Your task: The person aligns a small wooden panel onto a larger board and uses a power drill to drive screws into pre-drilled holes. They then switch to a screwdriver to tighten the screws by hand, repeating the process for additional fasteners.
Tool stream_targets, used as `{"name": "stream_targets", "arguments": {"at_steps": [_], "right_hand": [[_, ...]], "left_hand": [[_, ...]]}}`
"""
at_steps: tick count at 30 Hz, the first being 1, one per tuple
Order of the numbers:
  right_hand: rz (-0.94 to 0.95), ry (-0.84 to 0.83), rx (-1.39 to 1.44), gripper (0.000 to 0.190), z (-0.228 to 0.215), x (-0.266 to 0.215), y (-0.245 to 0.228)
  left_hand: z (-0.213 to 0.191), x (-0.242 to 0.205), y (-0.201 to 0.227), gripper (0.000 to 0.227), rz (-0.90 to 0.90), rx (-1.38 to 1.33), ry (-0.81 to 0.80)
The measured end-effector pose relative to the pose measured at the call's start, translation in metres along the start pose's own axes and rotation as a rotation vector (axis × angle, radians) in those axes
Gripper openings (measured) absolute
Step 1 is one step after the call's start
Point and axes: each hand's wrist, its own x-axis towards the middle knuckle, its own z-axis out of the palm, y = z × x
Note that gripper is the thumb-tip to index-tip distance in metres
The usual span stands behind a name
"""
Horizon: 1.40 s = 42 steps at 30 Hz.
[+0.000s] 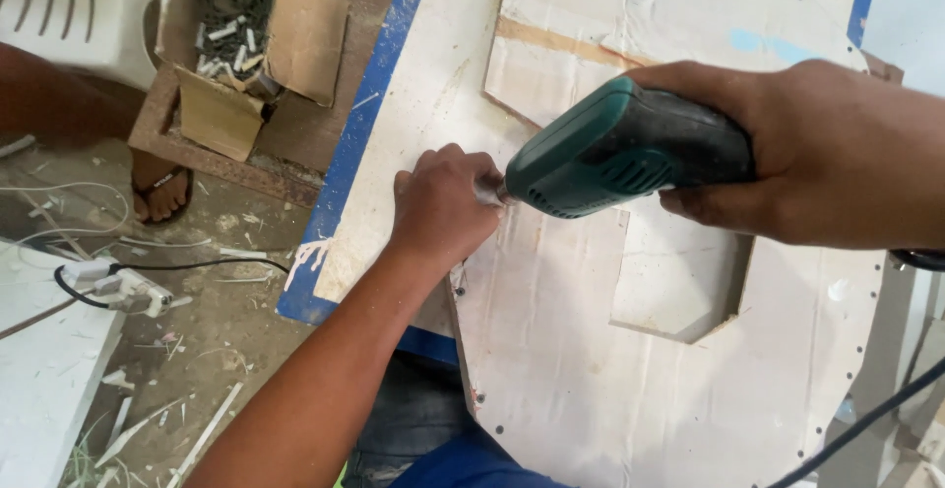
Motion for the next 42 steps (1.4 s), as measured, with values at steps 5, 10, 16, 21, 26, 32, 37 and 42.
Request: {"name": "stream_targets", "arguments": {"at_steps": [5, 10, 16, 21, 26, 32, 37, 42], "right_hand": [[-0.053, -0.064, 0.184, 0.09, -0.01, -0.016, -0.004], [-0.074, 0.028, 0.118, 0.092, -0.003, -0.019, 0.009], [-0.263, 0.386, 0.56, 0.083, 0.033, -0.034, 0.065], [-0.182, 0.439, 0.969, 0.088, 0.072, -0.023, 0.116], [-0.175, 0.315, 1.832, 0.069, 0.229, 0.051, 0.233], [0.035, 0.465, 3.055, 0.032, 0.286, 0.064, 0.161], [0.069, 0.406, 3.183, 0.038, 0.34, 0.076, 0.157], [0.348, 0.472, 2.994, 0.056, 0.339, 0.066, 0.149]], "left_hand": [[0.0, -0.003, 0.003, 0.014, -0.005, 0.001, -0.015], [0.003, 0.0, 0.0, 0.014, -0.013, -0.012, 0.018], [0.004, 0.002, -0.002, 0.026, -0.043, 0.008, -0.042], [0.004, 0.001, 0.0, 0.027, -0.056, 0.022, -0.079], [0.008, 0.005, -0.007, 0.024, -0.041, 0.055, -0.041], [0.001, 0.0, -0.001, 0.028, -0.056, 0.005, -0.058], [-0.001, -0.001, 0.001, 0.033, -0.082, 0.018, -0.073], [-0.002, -0.001, 0.002, 0.033, -0.09, 0.006, -0.08]]}}
